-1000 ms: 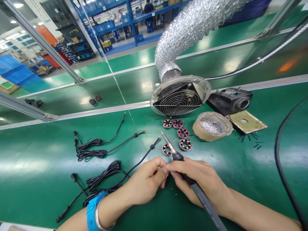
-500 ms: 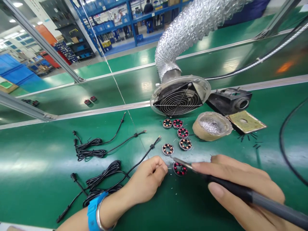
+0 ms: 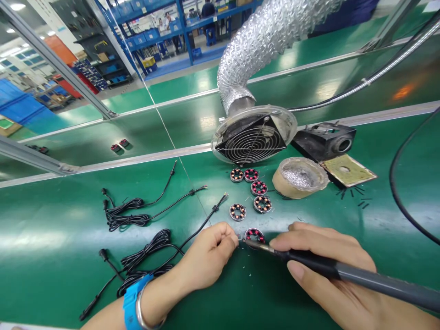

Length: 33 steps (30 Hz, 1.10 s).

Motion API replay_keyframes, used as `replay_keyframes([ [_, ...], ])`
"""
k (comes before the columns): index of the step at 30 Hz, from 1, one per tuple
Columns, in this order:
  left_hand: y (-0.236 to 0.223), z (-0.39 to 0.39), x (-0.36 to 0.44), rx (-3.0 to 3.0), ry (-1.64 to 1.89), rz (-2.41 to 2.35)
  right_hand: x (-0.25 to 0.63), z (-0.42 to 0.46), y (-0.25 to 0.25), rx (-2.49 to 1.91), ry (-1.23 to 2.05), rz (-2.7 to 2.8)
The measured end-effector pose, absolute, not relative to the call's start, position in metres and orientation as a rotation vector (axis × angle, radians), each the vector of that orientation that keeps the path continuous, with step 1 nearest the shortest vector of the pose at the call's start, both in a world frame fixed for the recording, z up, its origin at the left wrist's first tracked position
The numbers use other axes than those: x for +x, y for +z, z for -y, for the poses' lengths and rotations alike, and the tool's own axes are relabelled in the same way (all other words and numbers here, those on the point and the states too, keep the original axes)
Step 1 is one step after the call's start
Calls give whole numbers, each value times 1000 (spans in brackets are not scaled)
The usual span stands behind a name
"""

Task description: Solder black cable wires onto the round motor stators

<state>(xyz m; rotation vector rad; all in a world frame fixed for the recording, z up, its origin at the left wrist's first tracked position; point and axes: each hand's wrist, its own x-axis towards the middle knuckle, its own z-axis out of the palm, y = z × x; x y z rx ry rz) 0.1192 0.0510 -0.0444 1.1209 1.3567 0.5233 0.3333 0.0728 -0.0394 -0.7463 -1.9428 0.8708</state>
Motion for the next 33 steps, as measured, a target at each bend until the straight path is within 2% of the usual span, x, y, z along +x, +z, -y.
replay_keyframes([
  [33, -44, -51, 119, 1140, 512, -1361, 329, -70, -33, -620, 764, 1954],
])
